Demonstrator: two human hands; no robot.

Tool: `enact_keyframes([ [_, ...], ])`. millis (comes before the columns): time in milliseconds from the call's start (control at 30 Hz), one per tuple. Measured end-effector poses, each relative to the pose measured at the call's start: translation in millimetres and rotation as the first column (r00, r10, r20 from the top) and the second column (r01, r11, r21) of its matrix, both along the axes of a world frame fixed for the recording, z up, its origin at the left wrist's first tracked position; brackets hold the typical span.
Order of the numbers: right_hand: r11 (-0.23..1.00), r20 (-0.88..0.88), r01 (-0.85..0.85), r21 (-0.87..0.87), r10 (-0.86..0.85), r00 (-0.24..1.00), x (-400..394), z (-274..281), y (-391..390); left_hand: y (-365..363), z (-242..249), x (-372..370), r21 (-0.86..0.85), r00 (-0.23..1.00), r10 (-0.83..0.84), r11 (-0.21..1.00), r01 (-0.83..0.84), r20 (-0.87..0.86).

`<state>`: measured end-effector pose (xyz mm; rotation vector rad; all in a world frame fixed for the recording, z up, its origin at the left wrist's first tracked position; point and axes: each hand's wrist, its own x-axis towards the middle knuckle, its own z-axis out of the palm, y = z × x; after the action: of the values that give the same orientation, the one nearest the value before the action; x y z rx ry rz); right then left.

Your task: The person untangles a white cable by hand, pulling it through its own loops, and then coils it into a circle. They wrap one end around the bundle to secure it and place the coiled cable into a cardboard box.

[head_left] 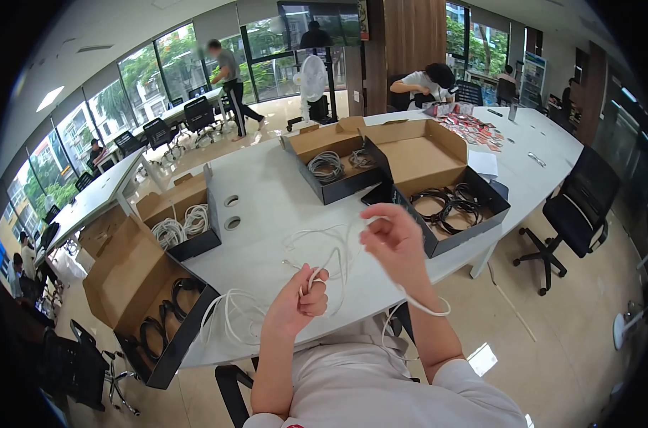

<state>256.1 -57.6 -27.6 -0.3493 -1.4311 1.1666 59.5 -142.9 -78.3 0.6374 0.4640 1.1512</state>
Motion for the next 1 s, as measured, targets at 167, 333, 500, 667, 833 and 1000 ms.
enact_keyframes([
  [167, 0.960, 0.421, -0.170, 0.220, 0.064, 0.905, -20.4, 3.8, -31.7, 3.9, 10.9, 17.8, -0.196, 0.986, 0.121, 0.976, -0.097, 0.116],
  [333, 0.711, 0.596, -0.322, 0.625, -0.169, 0.785, -45.4, -39.9, -60.9, 9.2, -4.7, 1.3, -0.111, 0.983, 0.131, 0.987, -0.117, 0.125],
  [500, 0.770, 0.404, -0.211, 0.602, -0.066, 0.912, -48.3, -48.1, -66.4, 1.5, -3.4, -10.5, 0.023, 0.962, 0.149, 0.987, -0.158, 0.229],
  [667, 0.930, 0.260, 0.310, 0.196, -0.354, 0.898, -33.7, -49.0, -35.5, -9.6, -5.7, -18.9, 0.153, 0.939, -0.028, 0.988, -0.026, 0.343],
  [833, 0.703, -0.011, -0.410, -0.581, 0.497, 0.868, -14.0, -56.0, -6.0, -7.0, -12.2, -10.0, 0.142, 0.985, -0.085, 0.988, 0.064, 0.148],
  [1000, 0.693, -0.027, -0.410, -0.594, 0.492, 0.870, -8.2, -47.7, 2.3, -2.5, -15.9, -4.0, 0.175, 0.996, -0.023, 0.984, 0.039, -0.091],
])
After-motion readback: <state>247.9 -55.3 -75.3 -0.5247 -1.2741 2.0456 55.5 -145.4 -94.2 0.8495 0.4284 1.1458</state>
